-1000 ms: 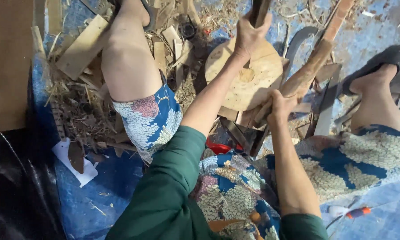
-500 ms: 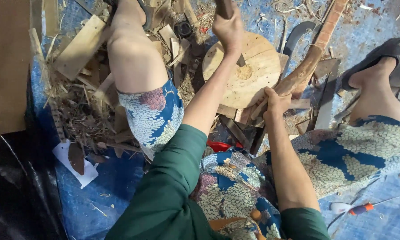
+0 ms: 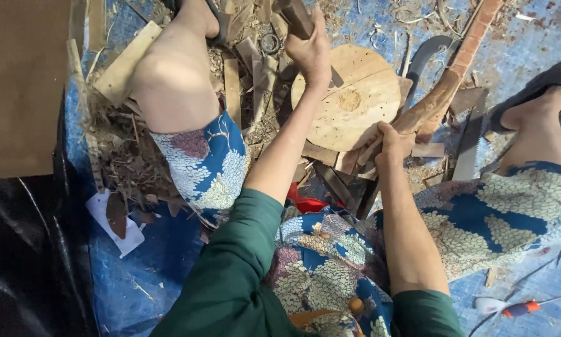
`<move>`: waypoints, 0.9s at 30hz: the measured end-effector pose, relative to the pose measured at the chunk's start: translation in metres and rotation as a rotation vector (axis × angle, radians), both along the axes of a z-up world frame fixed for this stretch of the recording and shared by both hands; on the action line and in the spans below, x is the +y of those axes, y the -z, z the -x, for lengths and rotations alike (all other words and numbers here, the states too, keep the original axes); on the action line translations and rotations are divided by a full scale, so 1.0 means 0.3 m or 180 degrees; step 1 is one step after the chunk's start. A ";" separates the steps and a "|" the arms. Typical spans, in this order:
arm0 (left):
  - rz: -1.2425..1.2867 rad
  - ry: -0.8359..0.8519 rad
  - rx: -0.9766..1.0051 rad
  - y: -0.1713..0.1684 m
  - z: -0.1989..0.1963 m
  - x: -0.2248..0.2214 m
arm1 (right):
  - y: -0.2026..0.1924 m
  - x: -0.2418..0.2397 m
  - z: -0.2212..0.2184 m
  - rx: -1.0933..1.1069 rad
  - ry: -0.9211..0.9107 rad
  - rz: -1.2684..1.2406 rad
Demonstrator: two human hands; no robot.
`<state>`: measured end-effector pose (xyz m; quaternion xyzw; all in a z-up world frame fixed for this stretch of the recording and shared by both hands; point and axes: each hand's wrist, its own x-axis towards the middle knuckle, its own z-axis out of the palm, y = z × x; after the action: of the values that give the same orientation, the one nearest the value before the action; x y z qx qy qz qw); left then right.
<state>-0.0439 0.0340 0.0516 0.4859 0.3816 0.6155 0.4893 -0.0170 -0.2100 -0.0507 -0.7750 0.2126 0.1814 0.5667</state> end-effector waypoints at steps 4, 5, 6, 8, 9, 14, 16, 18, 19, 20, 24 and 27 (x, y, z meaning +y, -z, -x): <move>-0.0067 0.0039 0.0365 0.047 -0.019 -0.015 | 0.006 -0.004 -0.002 -0.0030 -0.0140 0.0130; -0.0065 0.0041 0.0366 0.076 -0.026 -0.014 | -0.004 -0.001 0.001 -0.0030 -0.0138 0.0132; -0.0136 0.0068 0.0353 0.104 -0.032 -0.013 | -0.015 0.002 0.004 0.0000 -0.0113 0.0038; -0.0212 0.0101 0.0336 0.128 -0.044 -0.017 | -0.018 0.003 0.000 0.0024 -0.0082 -0.0061; -0.0226 0.0145 0.0280 0.125 -0.044 -0.019 | -0.011 0.003 -0.001 0.0053 -0.0079 0.0062; -0.0172 0.0165 0.0367 0.160 -0.059 -0.013 | -0.018 0.008 -0.004 0.0155 -0.0083 0.0197; -0.0196 0.0193 0.0301 0.181 -0.066 -0.007 | -0.025 0.010 -0.002 0.0183 -0.0075 0.0228; -0.0227 0.0170 0.0336 0.167 -0.059 -0.015 | -0.013 0.006 -0.004 0.0164 -0.0121 0.0273; -0.0261 0.0153 0.0363 0.159 -0.058 -0.019 | -0.008 0.003 -0.008 0.0138 -0.0160 0.0317; -0.0260 0.0151 0.0363 0.154 -0.056 -0.018 | -0.005 0.004 -0.009 0.0137 -0.0163 0.0317; -0.0228 0.0171 0.0255 0.123 -0.045 -0.030 | -0.001 0.003 -0.011 0.0116 -0.0148 0.0366; -0.0250 0.0143 0.0239 0.102 -0.038 -0.034 | -0.008 0.005 -0.011 0.0168 -0.0153 0.0389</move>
<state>-0.0326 0.0237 0.0210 0.5360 0.3642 0.6001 0.4689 -0.0138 -0.2085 -0.0483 -0.8080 0.2195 0.2019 0.5081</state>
